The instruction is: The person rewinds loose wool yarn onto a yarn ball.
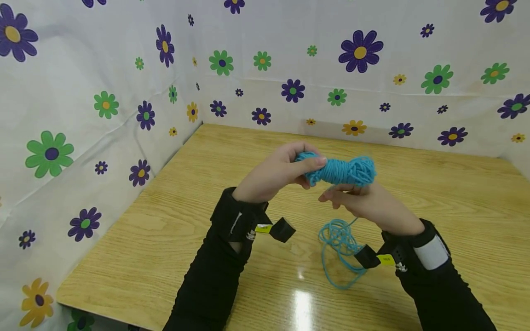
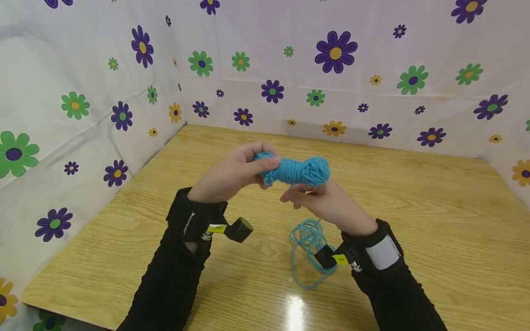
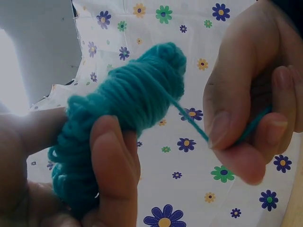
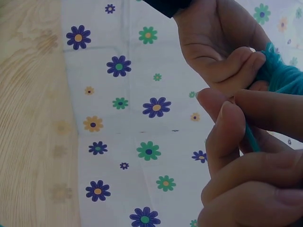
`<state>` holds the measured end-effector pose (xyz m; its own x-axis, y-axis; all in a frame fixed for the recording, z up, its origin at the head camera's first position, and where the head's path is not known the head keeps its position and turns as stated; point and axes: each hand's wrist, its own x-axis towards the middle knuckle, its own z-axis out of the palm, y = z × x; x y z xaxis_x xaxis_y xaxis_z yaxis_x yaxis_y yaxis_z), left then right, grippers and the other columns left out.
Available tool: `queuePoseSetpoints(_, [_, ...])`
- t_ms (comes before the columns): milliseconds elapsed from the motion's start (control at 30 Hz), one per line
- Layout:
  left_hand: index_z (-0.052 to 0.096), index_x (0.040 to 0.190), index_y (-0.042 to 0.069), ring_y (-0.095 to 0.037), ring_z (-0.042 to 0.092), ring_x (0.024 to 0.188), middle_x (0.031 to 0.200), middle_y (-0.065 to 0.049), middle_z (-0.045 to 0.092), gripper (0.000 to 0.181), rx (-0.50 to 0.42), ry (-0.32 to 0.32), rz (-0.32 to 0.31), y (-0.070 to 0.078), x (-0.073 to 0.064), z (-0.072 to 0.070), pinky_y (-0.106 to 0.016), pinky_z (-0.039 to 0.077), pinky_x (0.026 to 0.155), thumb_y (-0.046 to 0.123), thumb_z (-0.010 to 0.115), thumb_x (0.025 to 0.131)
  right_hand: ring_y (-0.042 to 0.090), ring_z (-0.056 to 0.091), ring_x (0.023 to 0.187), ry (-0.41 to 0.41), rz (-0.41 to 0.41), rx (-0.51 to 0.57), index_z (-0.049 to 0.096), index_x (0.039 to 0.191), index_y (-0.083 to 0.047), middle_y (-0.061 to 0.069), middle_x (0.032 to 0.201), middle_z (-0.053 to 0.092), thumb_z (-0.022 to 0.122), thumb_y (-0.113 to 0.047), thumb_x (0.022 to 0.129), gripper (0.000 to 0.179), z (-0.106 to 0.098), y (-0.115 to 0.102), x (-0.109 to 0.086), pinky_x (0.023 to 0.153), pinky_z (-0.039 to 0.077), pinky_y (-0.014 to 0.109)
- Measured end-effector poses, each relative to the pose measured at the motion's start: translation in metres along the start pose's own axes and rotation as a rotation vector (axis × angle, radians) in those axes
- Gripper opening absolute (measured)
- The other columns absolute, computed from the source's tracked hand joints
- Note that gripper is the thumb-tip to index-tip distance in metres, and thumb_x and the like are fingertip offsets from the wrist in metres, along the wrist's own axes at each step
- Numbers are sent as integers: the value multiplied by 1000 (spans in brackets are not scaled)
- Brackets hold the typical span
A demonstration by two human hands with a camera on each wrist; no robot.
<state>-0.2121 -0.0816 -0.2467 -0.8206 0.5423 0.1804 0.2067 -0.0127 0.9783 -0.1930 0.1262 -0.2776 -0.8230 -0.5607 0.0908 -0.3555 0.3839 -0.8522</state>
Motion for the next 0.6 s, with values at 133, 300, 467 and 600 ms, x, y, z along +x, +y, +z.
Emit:
queuePoseSetpoints(133, [54,100,-4,-17,50,65,83,-7,52,12,35,-53,-22,0,-1,-1,-25,49,60,6,51,95,29,54,90,-13,6,-53,56,119,-1,16,106,63,47,-18,98,30,-3,1,0,66,46,39])
queuePoseSetpoints(300, [54,98,-4,-17,49,65,81,-8,50,11,87,-126,-10,1,-1,-2,-25,49,59,6,50,95,22,54,81,21,31,-86,64,109,-5,11,95,64,46,-31,97,33,-5,2,1,65,46,38])
queuePoseSetpoints(467, [55,97,-3,-18,50,63,74,-7,49,11,158,-196,-7,2,-3,-3,-25,49,58,7,51,95,13,46,66,13,-93,73,63,93,6,1,77,58,49,-15,97,25,-9,7,0,59,44,26])
queuePoseSetpoints(600, [55,97,-2,-19,51,64,77,-8,49,10,195,-244,-14,3,-4,-3,-26,49,58,7,50,95,19,55,81,-28,-118,124,63,103,9,4,91,65,51,-8,95,21,-13,9,-2,70,52,28])
